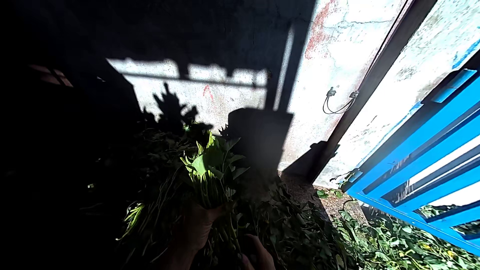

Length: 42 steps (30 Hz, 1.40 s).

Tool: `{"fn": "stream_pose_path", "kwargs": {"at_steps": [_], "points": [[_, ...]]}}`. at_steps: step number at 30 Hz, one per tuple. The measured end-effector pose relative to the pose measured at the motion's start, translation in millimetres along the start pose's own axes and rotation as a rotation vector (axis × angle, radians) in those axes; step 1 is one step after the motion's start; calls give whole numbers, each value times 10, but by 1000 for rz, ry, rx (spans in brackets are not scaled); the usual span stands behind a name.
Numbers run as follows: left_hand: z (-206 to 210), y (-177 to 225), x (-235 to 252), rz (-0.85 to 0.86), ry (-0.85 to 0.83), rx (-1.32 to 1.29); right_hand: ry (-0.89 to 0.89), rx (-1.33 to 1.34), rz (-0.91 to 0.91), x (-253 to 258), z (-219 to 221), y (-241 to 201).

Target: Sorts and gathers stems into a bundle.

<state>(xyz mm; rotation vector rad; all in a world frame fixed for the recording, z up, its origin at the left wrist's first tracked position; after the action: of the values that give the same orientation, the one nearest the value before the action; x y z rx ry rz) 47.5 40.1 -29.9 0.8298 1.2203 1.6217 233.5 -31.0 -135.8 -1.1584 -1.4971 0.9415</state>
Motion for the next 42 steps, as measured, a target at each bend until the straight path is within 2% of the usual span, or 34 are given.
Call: {"fn": "stream_pose_path", "kwargs": {"at_steps": [2,8,17,24,30,35,38,42], "points": [[24,-37,-32,-2,-26,26,22,70,42,142,46,-140],[81,-98,-79,-17,-68,80,248,121,-65,534,218,-492],[75,-89,-63,-24,-22,79,397,308,-71,553,351,-464],[52,-104,-24,-31,132,63,371,300,-145,549,378,-395],[-7,-54,20,-1,190,112,290,294,-140,480,384,-370],[-16,-51,35,-60,198,50,278,400,-85,471,355,-416],[-15,-45,31,-128,144,52,217,529,-14,446,308,-437],[-6,-23,0,-156,190,54,89,643,116,365,203,-399]]}}
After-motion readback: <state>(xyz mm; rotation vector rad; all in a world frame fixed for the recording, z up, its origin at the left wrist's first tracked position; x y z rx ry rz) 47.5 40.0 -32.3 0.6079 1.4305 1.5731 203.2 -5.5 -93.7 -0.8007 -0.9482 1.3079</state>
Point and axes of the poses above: each hand's wrist, its own x-axis towards the middle knuckle, its own z-axis out of the palm, y = z × x, the point moved 3 cm from there along x, towards the middle knuckle, and after that the axes turned 10 degrees about y, right-handed, at the moved point
